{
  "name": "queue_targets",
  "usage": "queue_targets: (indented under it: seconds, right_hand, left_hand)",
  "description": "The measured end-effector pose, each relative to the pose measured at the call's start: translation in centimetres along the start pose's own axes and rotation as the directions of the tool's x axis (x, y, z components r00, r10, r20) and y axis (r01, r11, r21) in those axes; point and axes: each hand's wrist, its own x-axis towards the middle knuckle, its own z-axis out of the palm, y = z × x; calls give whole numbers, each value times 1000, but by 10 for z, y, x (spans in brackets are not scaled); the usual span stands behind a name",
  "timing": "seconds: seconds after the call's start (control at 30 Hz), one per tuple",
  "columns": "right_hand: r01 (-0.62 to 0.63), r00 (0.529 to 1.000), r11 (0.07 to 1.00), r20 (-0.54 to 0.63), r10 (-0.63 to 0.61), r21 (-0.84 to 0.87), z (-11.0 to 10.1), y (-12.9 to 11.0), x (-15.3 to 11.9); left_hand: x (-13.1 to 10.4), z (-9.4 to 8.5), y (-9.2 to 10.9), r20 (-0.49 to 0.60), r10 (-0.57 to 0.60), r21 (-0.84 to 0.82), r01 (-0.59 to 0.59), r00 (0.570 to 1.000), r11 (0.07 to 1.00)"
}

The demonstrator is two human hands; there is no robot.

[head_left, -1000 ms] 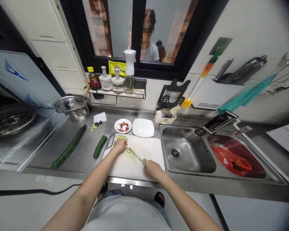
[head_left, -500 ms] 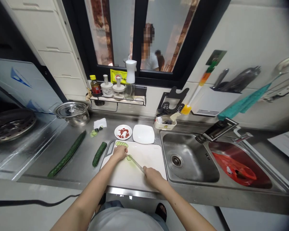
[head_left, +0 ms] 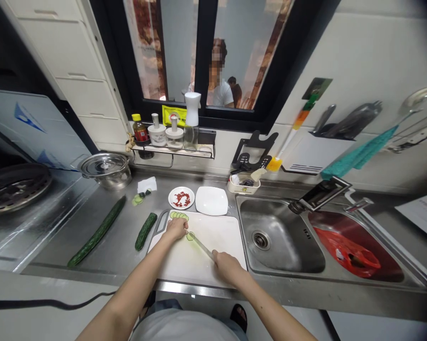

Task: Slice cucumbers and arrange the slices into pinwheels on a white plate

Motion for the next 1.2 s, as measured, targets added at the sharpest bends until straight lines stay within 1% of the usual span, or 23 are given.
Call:
queue_targets:
  seconds: [0.57,0.73,0.97,1.2]
  right_hand:
    - [-24,1000,999,15,23,29,-6,-3,-4]
    - [-34,999,999,14,34,22,-3,-1,-9]
    - [-37,999,999,25,37,19,-2,2,-19]
    - [-37,999,999,-4,37,30,5,2,-12]
  left_hand:
    - [1,0,0,10,-3,6,2,1000,1000]
    - [2,1,-1,12,0,5,0,1000,1000]
    - [-6,-3,3,-7,3,3,-3,1000,1000]
    - [-5,-4,4,-4,-3,6,3,1000,1000]
